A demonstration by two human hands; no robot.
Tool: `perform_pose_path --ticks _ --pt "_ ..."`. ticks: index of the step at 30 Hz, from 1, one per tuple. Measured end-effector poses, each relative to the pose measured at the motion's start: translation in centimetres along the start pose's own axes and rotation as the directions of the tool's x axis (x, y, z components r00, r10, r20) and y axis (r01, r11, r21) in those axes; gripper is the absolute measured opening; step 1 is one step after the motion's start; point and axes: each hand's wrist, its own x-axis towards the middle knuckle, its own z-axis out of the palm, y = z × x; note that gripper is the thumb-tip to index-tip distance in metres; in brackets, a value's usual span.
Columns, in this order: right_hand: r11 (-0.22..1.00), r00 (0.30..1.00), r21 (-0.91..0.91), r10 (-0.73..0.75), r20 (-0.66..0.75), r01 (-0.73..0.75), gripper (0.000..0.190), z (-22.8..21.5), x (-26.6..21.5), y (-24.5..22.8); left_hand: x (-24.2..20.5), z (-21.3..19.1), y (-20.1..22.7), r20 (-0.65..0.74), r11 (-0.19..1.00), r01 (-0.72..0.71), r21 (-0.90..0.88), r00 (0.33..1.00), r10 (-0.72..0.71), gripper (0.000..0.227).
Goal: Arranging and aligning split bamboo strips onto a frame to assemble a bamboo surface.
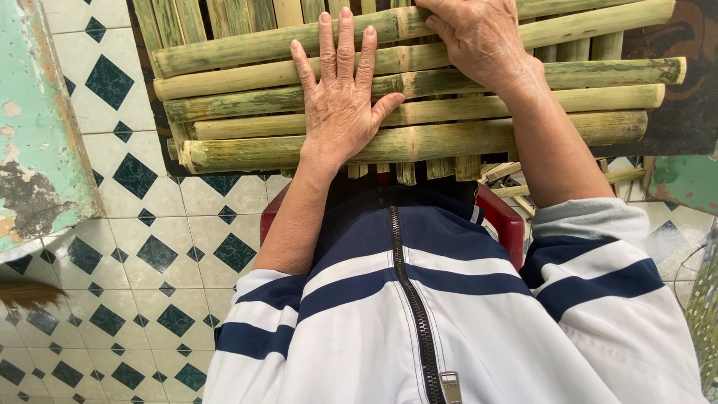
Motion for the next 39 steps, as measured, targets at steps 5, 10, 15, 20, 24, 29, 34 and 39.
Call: perform_pose_path --ticks 5,10,15,20,24,29,34,39 --pt "0.999 0.999 0.015 -0.04 0.005 0.04 0.037 -0.5 -0.4 -0.2 -0.2 -0.3 0.0 -0.014 1.0 -0.017 0.007 1.0 0.017 0.078" --pt "0.998 0.997 0.034 -0.06 0.047 0.059 0.035 -0.9 -0.3 -0.5 -0.2 0.0 -0.3 -0.013 1.0 -0.01 -0.028 1.0 0.01 0.077" --pt "0.997 0.993 0.026 -0.079 0.087 0.077 0.033 -1.8 -0.1 -1.7 -0.2 0.3 -0.2 -0.135 0.997 -0.047 -0.066 0.99 0.038 0.066" --pt "0.999 0.993 -0.029 0.04 0.109 -0.037 0.036 -1.8 -0.2 -3.2 -0.1 0.6 -0.4 -0.123 0.999 -0.025 -0.047 0.992 0.019 0.066" --pt "0.997 0.995 -0.038 0.07 0.074 -0.067 0.031 -1.5 -0.5 -3.0 0.0 0.1 -0.2 -0.109 0.999 -0.022 -0.024 0.994 0.02 0.066" --pt "0.993 1.0 -0.118 0.026 -0.017 -0.028 0.031 -1.1 -0.9 -2.5 0.1 0.3 -0.2 -0.08 0.998 -0.001 0.068 0.997 0.006 0.067" --pt "0.992 0.995 -0.099 0.076 -0.068 -0.083 0.03 -0.4 -1.6 -1.9 0.4 0.4 0.0 -0.071 0.995 0.009 0.101 0.997 -0.002 0.067" --pt "0.993 0.995 -0.101 0.058 -0.087 -0.067 0.029 -0.4 -1.5 -1.8 0.4 0.8 0.1 -0.054 0.991 0.02 0.131 0.998 -0.013 0.069"
